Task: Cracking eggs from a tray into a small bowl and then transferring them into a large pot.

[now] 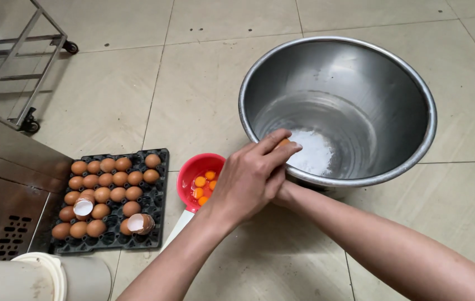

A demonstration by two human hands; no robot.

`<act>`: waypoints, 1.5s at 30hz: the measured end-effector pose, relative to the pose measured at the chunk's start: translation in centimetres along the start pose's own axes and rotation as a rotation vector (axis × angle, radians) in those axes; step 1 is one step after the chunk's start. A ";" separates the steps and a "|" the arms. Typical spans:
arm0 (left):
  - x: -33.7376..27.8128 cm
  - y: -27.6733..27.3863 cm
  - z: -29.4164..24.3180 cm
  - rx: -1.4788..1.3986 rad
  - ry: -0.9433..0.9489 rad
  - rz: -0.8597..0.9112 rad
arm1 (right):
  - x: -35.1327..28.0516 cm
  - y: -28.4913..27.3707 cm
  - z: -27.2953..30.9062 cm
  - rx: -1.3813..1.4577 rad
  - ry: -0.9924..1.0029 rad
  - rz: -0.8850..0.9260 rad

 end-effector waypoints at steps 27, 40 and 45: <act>-2.6 -1.6 8.8 -0.504 -0.381 -0.067 | 1.0 3.4 2.1 -0.318 0.144 0.096; -13.1 0.3 20.1 -1.138 -1.084 0.103 | 2.2 10.4 7.6 -0.341 0.082 0.198; -12.5 -2.5 21.2 -0.517 -0.910 0.073 | 3.1 9.6 6.3 -0.353 0.109 0.115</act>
Point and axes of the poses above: each hand's wrist, its own x-axis towards the middle knuckle, its own y-axis out of the palm, z = x × y, the point moved 10 cm from there along x, towards the middle knuckle, and after that the axes turned 1 degree about -y, right-handed, at the moved point
